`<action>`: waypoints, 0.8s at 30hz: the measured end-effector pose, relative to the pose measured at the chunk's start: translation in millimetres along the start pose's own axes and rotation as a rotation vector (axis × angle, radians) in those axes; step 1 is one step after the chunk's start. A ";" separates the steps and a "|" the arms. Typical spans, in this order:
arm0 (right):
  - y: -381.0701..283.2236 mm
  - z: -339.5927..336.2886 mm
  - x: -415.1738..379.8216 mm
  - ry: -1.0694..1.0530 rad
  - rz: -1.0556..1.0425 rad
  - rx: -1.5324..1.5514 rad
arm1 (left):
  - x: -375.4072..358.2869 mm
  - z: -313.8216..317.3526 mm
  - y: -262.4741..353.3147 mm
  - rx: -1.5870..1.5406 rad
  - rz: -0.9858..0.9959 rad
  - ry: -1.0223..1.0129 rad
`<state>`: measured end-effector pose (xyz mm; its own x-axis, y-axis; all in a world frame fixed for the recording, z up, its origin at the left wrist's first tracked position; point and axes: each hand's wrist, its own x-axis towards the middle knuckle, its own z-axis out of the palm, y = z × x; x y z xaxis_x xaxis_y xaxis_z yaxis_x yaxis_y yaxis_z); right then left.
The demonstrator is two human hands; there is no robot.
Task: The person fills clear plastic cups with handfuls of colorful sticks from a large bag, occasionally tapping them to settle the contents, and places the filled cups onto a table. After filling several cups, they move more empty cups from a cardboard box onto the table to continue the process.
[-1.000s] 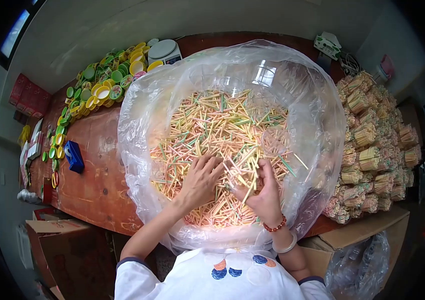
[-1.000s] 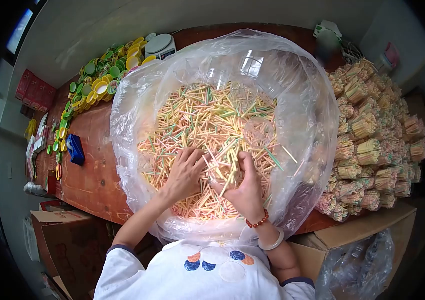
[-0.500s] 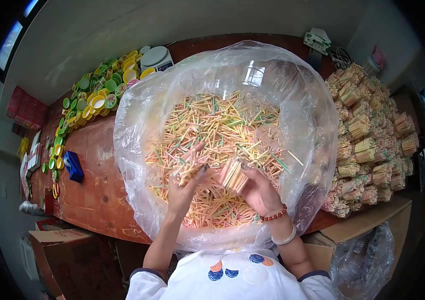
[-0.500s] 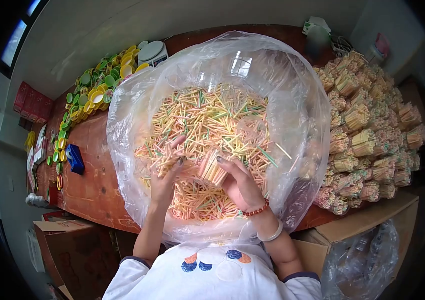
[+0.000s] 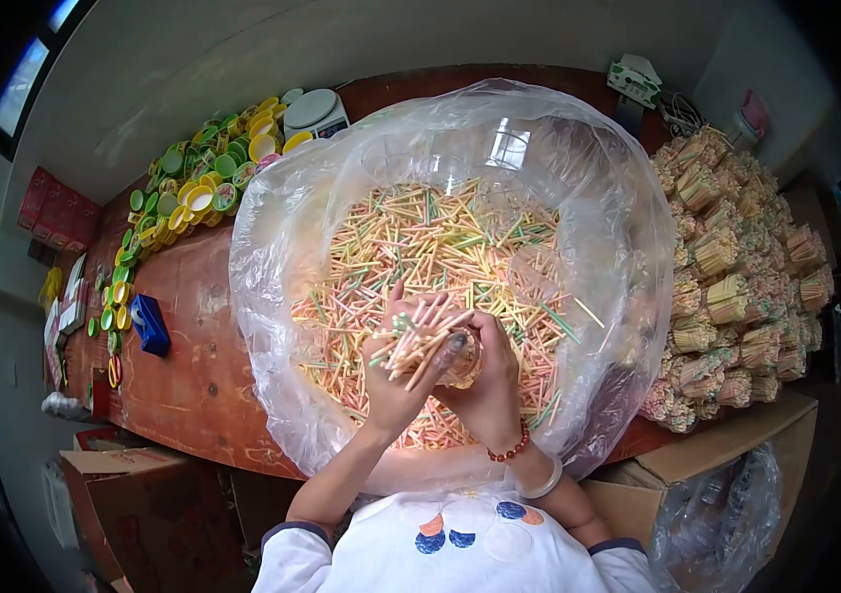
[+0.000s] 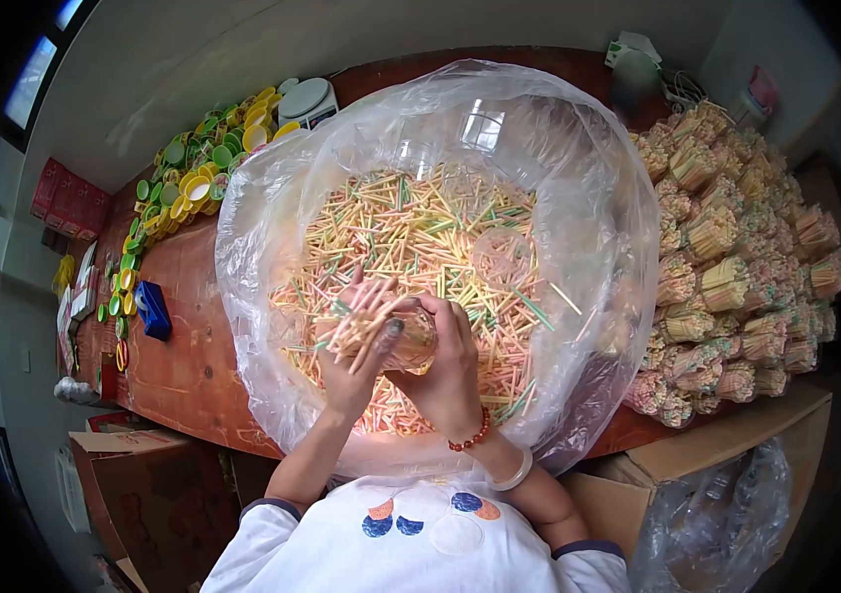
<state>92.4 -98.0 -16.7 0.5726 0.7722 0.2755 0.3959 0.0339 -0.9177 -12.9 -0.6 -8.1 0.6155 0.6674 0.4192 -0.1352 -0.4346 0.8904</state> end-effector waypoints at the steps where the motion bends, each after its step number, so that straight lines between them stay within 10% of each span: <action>1: -0.1 0.2 -0.4 -0.012 0.008 -0.031 | 4.2 -0.9 -6.5 0.097 0.086 -0.080; 9: -10.3 -2.3 3.3 -0.015 0.003 -0.057 | 2.9 3.7 6.6 -0.592 -0.285 -0.013; 24: -6.1 -2.5 -1.0 -0.065 0.048 0.019 | 16.2 -12.3 4.4 -0.371 -0.148 -0.080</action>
<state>91.2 -100.6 -10.7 0.5426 0.8128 0.2121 0.3546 0.0072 -0.9350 -13.0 15.7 4.7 0.7056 0.6510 0.2800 -0.3030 -0.0801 0.9496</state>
